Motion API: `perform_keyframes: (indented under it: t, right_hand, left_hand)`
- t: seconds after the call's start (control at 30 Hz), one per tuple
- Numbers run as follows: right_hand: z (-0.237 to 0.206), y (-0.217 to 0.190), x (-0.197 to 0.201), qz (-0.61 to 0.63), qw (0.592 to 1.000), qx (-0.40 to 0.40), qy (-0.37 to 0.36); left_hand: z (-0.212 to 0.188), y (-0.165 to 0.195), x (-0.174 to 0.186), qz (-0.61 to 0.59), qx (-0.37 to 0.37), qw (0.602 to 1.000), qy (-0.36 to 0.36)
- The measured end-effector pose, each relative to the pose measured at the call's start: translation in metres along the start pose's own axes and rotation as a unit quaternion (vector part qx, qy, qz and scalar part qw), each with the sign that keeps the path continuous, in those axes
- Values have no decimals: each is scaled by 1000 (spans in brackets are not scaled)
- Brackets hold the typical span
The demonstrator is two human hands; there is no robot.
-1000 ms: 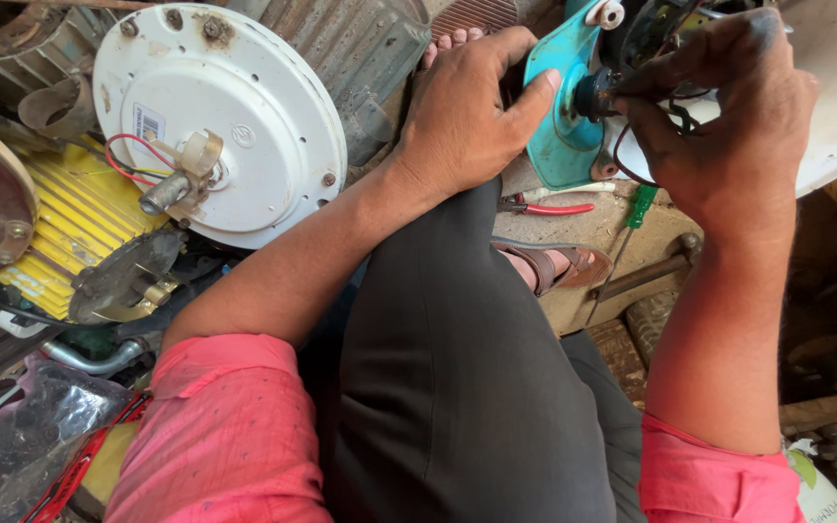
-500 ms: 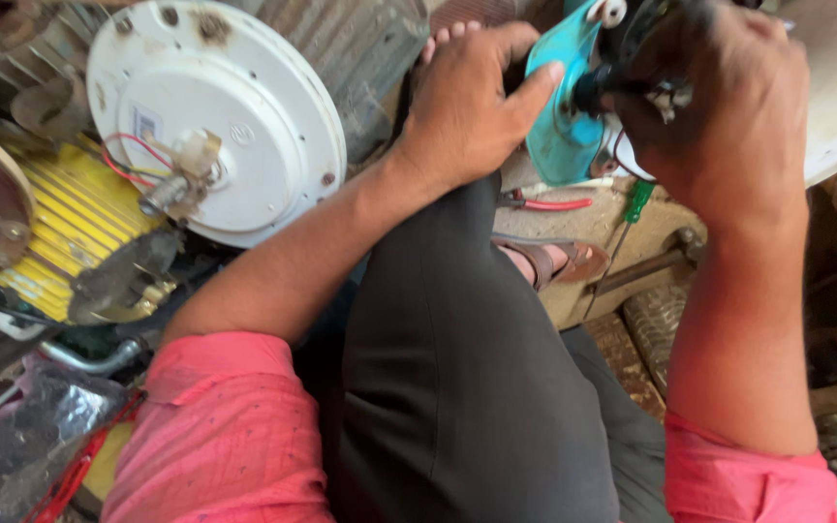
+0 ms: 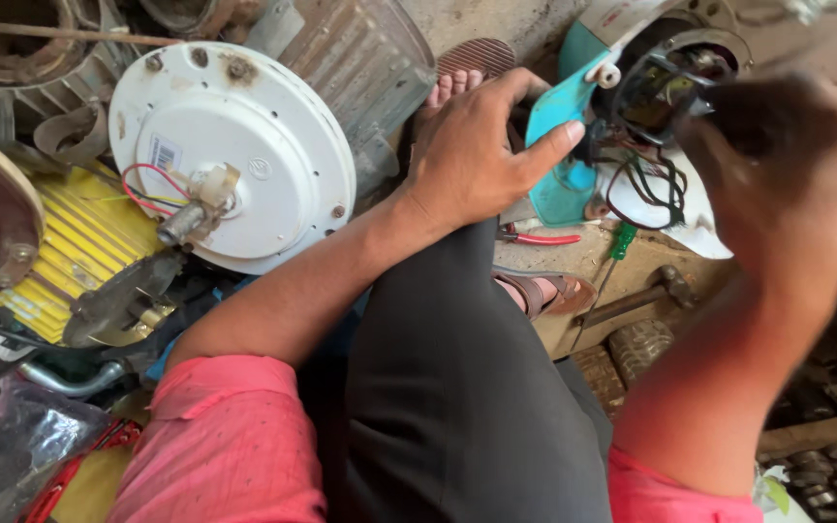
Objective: The person repairs a ceiling fan motor by using a screwdriver to adjust internal components and pliers to strip and connect wires. The person works on the fan's internal wiring and motor assembly while seated on the floor.
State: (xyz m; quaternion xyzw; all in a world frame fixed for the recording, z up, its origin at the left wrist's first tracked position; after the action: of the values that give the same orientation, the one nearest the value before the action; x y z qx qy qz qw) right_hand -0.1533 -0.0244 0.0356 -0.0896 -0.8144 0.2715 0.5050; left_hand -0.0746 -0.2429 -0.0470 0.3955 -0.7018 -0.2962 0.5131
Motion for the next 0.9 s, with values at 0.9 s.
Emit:
perform_keyframes:
  t: [0.9]
  right_hand:
    - [-23, -9, -28, -63, 994, 81, 48]
  left_hand:
    - [1, -7, -1, -54, -28, 998, 0]
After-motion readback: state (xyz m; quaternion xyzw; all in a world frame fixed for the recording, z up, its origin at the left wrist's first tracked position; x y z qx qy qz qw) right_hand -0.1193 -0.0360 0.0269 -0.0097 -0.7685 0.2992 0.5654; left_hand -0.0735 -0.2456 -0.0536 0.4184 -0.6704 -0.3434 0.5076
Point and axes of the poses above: each hand's wrist, its own z-axis towards the middle knuckle, its own x-axis out of the back of the hand, y = z × x, the point moved 2 cm from there along z, towards the middle knuckle, and after that the axes turned 3 degrees about -x, right-handed, at the moved point
